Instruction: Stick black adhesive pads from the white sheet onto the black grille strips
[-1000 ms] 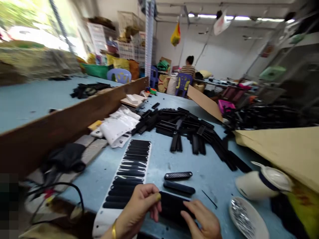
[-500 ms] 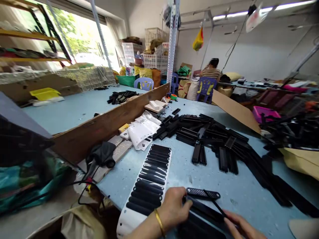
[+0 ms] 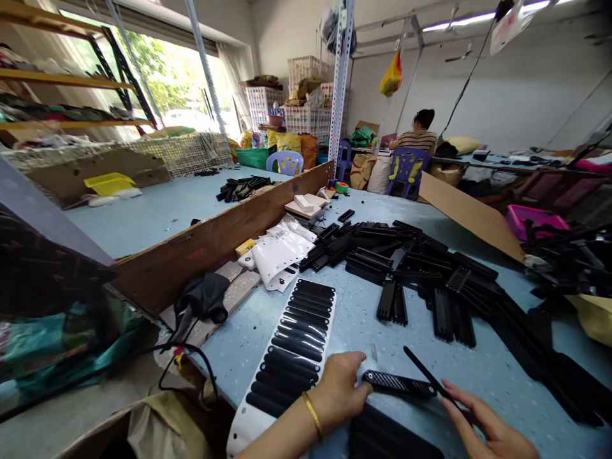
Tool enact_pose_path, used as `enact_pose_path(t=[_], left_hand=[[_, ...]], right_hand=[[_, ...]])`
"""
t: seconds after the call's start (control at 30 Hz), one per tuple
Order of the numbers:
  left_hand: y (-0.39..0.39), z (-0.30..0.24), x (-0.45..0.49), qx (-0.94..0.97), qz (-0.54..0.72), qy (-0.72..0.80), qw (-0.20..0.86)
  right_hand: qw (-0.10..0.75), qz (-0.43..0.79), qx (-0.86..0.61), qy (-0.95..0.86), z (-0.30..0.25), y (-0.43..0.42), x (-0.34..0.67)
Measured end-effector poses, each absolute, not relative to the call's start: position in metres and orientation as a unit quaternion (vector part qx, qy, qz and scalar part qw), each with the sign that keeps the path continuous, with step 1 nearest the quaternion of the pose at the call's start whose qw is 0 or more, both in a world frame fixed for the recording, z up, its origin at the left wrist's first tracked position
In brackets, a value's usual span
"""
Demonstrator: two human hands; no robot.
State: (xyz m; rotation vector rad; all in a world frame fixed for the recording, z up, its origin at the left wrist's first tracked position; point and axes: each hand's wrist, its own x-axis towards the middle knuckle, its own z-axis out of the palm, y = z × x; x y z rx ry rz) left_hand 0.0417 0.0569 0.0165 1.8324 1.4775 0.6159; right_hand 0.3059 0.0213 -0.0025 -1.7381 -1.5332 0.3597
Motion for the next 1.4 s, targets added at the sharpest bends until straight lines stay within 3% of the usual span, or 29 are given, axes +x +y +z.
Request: enact_pose_path(t=[0.23, 0.67, 1.4], left_hand=[[0.068, 0.018, 0.042, 0.726, 0.231, 0.525, 0.38], [0.079, 0.02, 0.039, 0.705, 0.257, 0.493, 0.441], [0.079, 0.022, 0.038, 0.686, 0.266, 0.495, 0.463]], right_hand=[[0.385, 0.113, -0.577, -0.711, -0.006, 0.031, 0.296], [0.387, 0.1, -0.542, -0.739, 0.023, 0.017, 0.296], [0.28, 0.122, -0.507, -0.806, 0.021, 0.036, 0.282]])
